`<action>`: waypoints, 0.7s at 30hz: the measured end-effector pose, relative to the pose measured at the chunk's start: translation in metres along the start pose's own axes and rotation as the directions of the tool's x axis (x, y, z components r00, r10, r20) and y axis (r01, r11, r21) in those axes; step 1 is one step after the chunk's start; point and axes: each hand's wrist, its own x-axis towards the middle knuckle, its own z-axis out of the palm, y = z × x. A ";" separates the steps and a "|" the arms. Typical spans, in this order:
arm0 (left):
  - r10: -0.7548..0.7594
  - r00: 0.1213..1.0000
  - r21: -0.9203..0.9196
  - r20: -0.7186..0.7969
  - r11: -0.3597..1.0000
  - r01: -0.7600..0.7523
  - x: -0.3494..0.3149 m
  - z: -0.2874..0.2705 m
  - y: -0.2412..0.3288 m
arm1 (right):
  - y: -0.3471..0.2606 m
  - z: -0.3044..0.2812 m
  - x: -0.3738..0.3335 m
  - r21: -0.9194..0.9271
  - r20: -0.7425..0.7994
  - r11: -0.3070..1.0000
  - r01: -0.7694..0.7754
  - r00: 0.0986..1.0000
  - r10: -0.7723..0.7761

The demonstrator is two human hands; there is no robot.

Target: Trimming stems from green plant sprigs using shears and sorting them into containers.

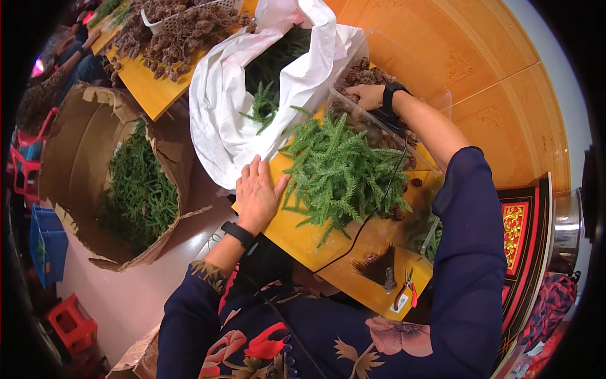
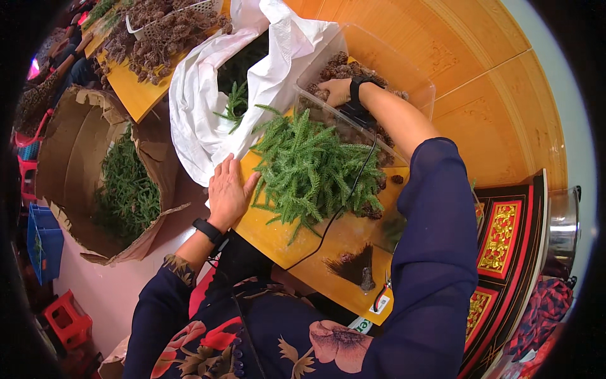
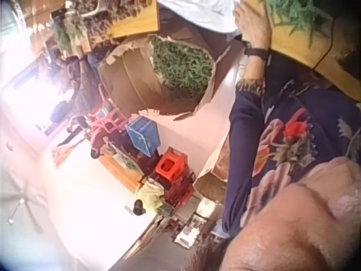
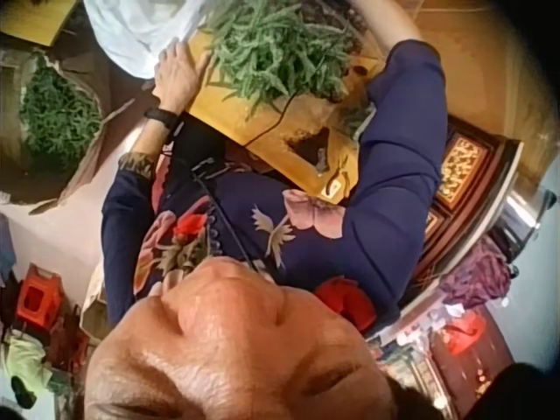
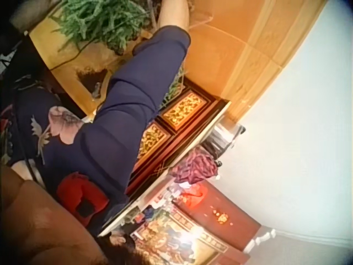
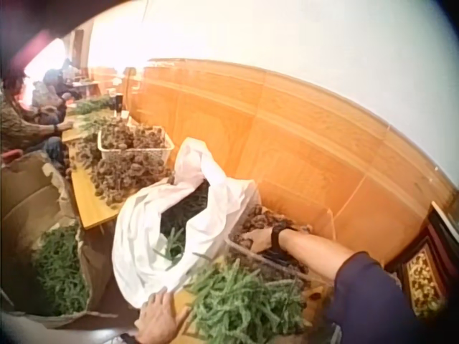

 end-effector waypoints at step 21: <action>0.022 0.997 0.026 0.073 0.999 -0.024 0.004 -0.002 0.000 | -0.061 0.013 -0.230 0.655 -0.440 0.742 0.138 0.869 0.227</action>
